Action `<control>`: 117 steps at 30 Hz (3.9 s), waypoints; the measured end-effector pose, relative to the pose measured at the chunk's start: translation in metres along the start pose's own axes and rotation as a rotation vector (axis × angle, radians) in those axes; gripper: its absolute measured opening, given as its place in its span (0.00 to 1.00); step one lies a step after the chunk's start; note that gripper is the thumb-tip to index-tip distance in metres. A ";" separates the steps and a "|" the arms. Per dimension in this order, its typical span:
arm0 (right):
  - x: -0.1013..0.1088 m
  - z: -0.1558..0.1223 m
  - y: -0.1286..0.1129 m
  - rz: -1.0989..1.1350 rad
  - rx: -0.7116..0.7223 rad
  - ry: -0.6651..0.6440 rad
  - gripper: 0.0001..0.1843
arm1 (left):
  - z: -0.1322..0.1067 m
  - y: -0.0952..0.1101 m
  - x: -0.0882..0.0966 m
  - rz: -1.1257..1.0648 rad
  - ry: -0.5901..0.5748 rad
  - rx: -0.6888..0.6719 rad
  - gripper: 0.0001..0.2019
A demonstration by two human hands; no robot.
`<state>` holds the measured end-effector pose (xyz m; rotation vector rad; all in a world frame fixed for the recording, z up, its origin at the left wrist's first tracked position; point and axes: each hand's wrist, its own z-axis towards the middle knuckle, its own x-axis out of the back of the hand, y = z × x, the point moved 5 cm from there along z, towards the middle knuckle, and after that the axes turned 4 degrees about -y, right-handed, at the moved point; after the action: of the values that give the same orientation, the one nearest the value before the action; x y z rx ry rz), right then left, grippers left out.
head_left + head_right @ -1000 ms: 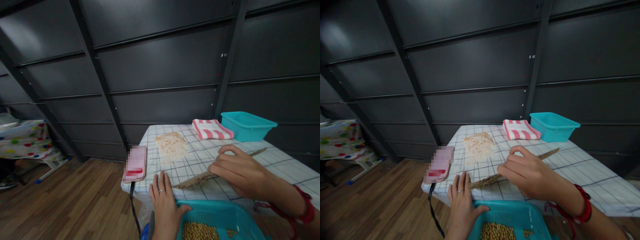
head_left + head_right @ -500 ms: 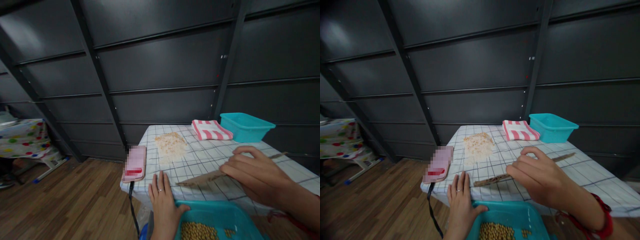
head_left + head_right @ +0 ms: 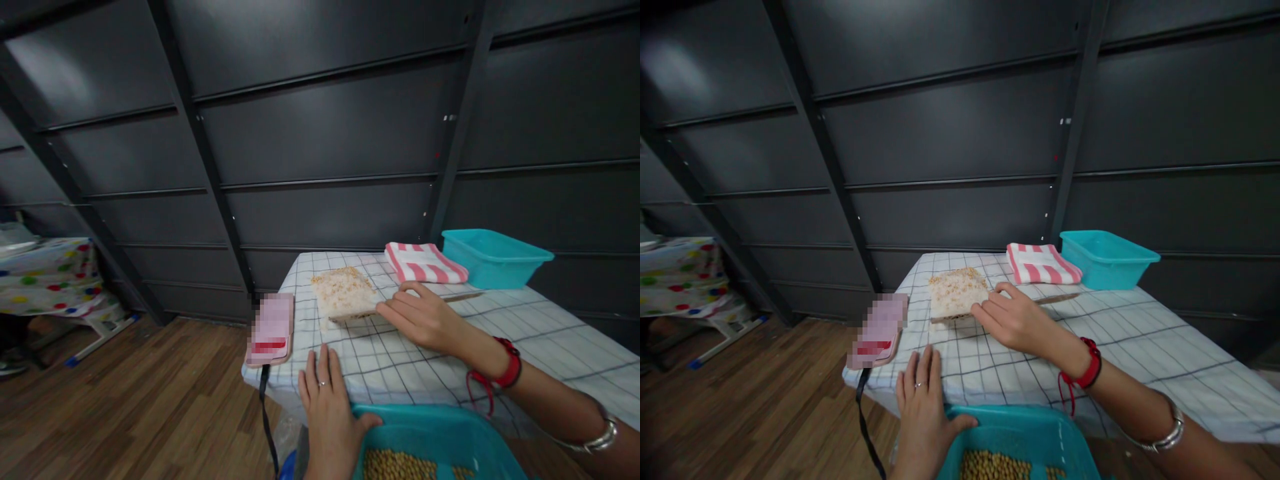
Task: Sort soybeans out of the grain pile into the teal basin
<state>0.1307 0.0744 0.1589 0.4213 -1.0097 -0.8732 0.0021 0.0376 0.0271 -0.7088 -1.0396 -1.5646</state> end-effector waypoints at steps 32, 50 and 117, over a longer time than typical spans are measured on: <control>-0.045 -0.008 0.053 0.080 -0.231 0.169 0.16 | 0.002 0.003 -0.005 0.011 -0.085 0.031 0.48; -0.034 -0.012 0.056 0.112 -0.235 0.177 0.16 | 0.002 0.006 -0.005 0.028 -0.087 0.031 0.46; 0.008 0.002 0.030 0.067 -0.178 0.010 0.17 | 0.001 0.000 -0.001 0.007 -0.064 0.015 0.45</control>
<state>0.1442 0.0862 0.1843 0.2399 -0.9231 -0.8910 0.0022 0.0389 0.0265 -0.7561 -1.0933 -1.5352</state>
